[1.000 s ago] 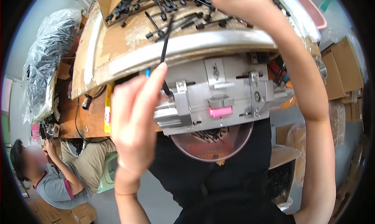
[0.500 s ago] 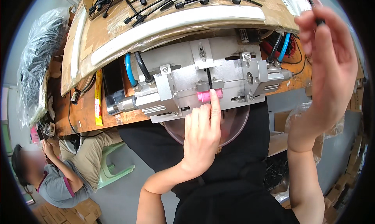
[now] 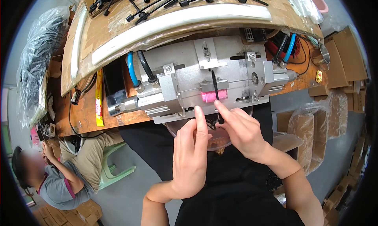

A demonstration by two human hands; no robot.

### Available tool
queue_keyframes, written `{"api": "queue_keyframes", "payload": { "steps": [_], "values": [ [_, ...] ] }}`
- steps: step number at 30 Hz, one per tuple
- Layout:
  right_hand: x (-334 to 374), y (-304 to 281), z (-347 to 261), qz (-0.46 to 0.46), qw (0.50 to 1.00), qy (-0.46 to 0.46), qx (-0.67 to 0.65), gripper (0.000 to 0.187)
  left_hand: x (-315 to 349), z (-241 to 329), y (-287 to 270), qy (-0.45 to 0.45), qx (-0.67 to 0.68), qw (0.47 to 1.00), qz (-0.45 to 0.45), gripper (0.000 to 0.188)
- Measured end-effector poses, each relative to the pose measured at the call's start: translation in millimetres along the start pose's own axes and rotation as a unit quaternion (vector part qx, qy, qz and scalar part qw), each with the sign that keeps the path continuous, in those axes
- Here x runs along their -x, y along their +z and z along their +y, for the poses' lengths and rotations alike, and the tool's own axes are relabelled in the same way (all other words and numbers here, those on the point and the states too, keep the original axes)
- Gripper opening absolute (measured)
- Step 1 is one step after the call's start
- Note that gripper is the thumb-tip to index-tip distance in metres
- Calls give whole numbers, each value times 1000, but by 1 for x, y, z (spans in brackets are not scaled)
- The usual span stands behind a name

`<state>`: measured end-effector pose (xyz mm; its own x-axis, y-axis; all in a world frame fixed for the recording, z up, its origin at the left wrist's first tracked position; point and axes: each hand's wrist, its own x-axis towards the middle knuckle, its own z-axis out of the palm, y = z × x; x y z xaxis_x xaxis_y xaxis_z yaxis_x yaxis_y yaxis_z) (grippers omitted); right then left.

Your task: The person inserts black cable ties into a metal jig on a workbench and uses a pink tool to crimp them. They then remove the finished cable ties and place them into a clear plastic bowl on their lap. The process is repeated continuously throughout the video.

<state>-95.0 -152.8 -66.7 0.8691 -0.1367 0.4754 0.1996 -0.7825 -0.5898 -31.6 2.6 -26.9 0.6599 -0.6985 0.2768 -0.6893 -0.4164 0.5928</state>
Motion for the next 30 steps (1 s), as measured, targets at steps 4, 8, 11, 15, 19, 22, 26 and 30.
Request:
{"api": "queue_keyframes", "payload": {
  "steps": [4,8,11,15,19,22,26,30],
  "values": [
    [-4,3,1,-15,1000,3,6,64,0,-6,-6,-4,-2,1000,19,76],
    [-26,-27,-16,-74,996,11,42,66,-27,-13,-36,37,-73,992,97,67],
    [-84,-51,-2,23,980,-145,135,41,-91,-32,-62,56,-82,976,191,42],
    [-213,-61,11,65,928,-224,291,15,-179,-76,-102,118,-78,984,107,14],
    [-268,-60,27,-166,943,-134,255,5,-194,-92,-109,52,-60,996,49,13],
    [-260,-71,19,-160,944,-194,214,3,-168,-87,-111,96,-118,976,158,23],
    [-234,-91,29,-1,987,-110,114,14,-109,-50,-68,93,-139,958,233,42],
    [-194,-123,8,92,994,-55,-23,18,-28,-18,-12,143,-105,978,111,61]
  ]
}}
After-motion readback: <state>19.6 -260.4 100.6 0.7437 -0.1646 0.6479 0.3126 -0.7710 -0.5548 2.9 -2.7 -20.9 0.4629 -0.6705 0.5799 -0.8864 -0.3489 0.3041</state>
